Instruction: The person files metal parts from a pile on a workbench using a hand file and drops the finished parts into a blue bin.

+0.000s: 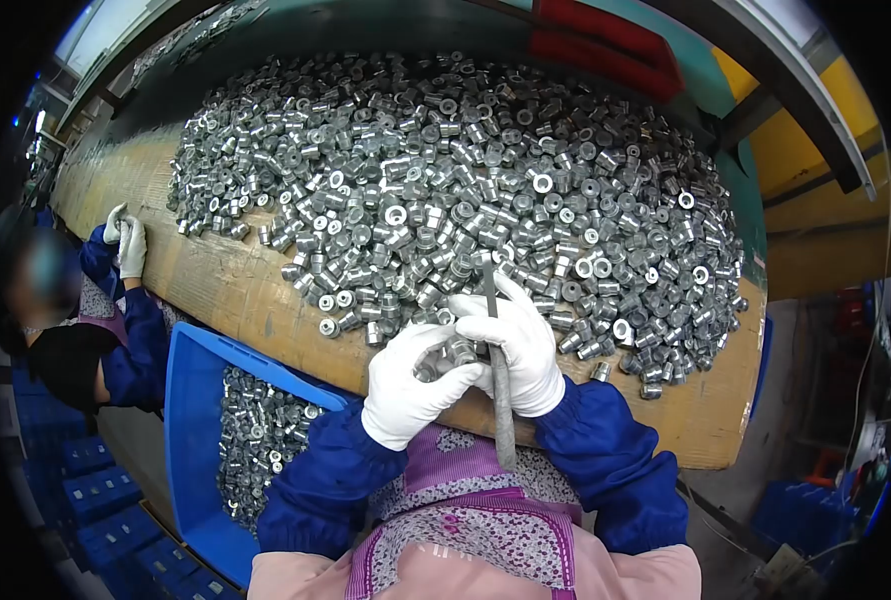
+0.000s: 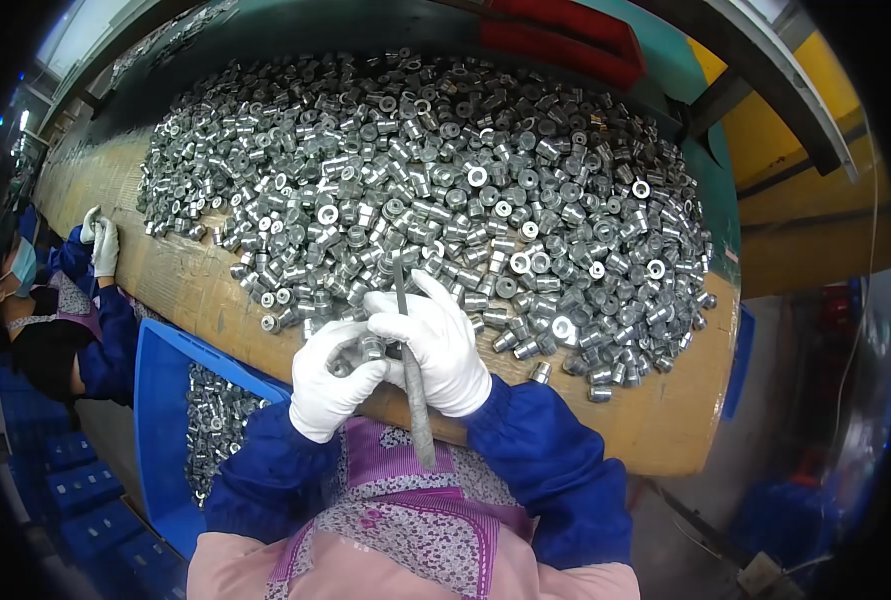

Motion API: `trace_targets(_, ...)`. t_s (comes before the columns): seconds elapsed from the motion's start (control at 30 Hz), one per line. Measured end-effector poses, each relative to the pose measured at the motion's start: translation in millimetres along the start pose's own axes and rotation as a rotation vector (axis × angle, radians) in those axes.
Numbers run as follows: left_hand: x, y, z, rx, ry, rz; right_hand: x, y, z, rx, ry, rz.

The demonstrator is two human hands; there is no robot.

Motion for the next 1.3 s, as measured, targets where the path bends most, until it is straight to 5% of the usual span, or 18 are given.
trace_targets(0.03,0,1,1,0.001,-0.001,0.0,-1,-1,0,-0.008,-0.003,0.013)
trace_targets(0.13,-1,10,2,-0.476,0.099,0.453,-2,-5,-1,-0.019,-0.012,0.038)
trace_targets(0.23,-8,8,0,-0.526,0.108,0.522,-1,-3,0,-0.004,0.007,0.017)
trace_targets(0.53,-11,5,-5,-0.436,0.104,0.589,-7,-5,5,0.026,0.038,-0.323)
trace_targets(1.3,-16,7,-7,-0.486,0.092,0.574,1,-10,10,0.1,0.007,-0.315)
Point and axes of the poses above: each hand's wrist, its own z-axis away from the middle knuckle, its own x-axis out of the palm, y = z × x, the point moved 1 cm from there along -z, towards the middle knuckle, and after that the axes turned 14 degrees about x, right-handed, at the moved point
